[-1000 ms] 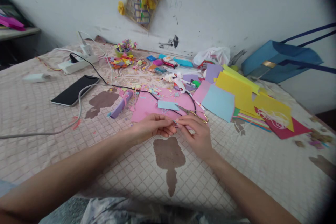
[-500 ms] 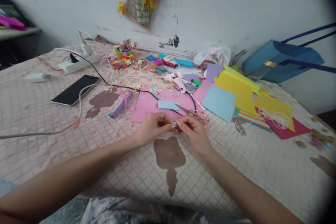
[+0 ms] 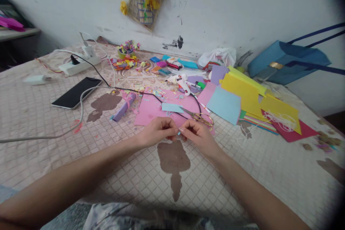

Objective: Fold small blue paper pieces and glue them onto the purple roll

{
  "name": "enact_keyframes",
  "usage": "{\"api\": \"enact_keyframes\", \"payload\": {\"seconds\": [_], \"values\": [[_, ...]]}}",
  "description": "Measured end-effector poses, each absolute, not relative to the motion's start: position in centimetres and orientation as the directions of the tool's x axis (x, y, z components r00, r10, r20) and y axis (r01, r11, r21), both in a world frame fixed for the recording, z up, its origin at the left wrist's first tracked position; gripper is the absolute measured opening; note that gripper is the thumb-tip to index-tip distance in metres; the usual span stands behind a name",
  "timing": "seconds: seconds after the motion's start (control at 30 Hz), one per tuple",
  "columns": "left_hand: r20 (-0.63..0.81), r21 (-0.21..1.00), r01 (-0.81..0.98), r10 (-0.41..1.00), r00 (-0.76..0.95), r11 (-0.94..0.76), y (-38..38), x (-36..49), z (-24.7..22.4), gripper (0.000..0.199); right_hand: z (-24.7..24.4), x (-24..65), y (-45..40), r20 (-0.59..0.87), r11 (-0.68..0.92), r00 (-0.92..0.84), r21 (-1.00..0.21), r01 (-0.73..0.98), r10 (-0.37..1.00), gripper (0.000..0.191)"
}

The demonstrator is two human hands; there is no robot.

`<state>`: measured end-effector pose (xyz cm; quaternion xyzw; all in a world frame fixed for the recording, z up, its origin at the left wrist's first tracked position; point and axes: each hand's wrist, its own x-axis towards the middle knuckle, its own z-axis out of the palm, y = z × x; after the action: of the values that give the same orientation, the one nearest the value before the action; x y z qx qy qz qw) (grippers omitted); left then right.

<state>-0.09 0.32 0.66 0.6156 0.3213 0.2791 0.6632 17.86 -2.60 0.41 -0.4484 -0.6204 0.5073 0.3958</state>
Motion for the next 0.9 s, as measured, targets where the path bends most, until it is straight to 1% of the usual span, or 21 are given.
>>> {"api": "enact_keyframes", "payload": {"seconds": [0.13,0.23,0.33,0.47,0.63,0.8,0.9], "values": [[-0.085,0.996,0.052,0.767,0.635,0.067,0.31,0.00,0.32,0.028,0.21,17.55,-2.80,0.054,0.092,-0.207,-0.980,0.176,0.977,0.024],[-0.100,0.995,0.083,0.777,0.621,0.062,0.27,0.10,0.05,0.031,0.05,17.27,-2.98,0.028,0.060,-0.185,-0.983,0.172,0.982,0.025],[-0.141,0.990,0.083,0.788,0.599,0.114,0.24,0.14,-0.08,0.031,-0.09,17.12,-3.05,-0.007,0.020,-0.189,-0.990,0.139,0.982,0.027],[-0.187,0.980,0.068,0.743,0.642,0.187,0.31,0.01,0.19,0.028,-0.27,17.31,-2.86,-0.004,0.019,-0.253,-0.996,0.086,0.967,0.030],[-0.179,0.981,0.060,0.750,0.636,0.184,0.25,-0.01,0.56,0.027,-0.52,17.67,-2.62,0.009,0.051,-0.307,-0.990,0.129,0.952,0.025],[-0.123,0.992,0.075,0.770,0.626,0.098,0.17,0.13,0.04,0.032,-0.60,17.67,-2.80,0.028,0.079,-0.260,-0.979,0.186,0.965,0.027],[-0.134,0.991,0.066,0.779,0.613,0.118,0.26,0.15,-0.33,0.035,-0.58,17.60,-2.98,0.027,0.077,-0.229,-0.974,0.213,0.973,0.027]]}}
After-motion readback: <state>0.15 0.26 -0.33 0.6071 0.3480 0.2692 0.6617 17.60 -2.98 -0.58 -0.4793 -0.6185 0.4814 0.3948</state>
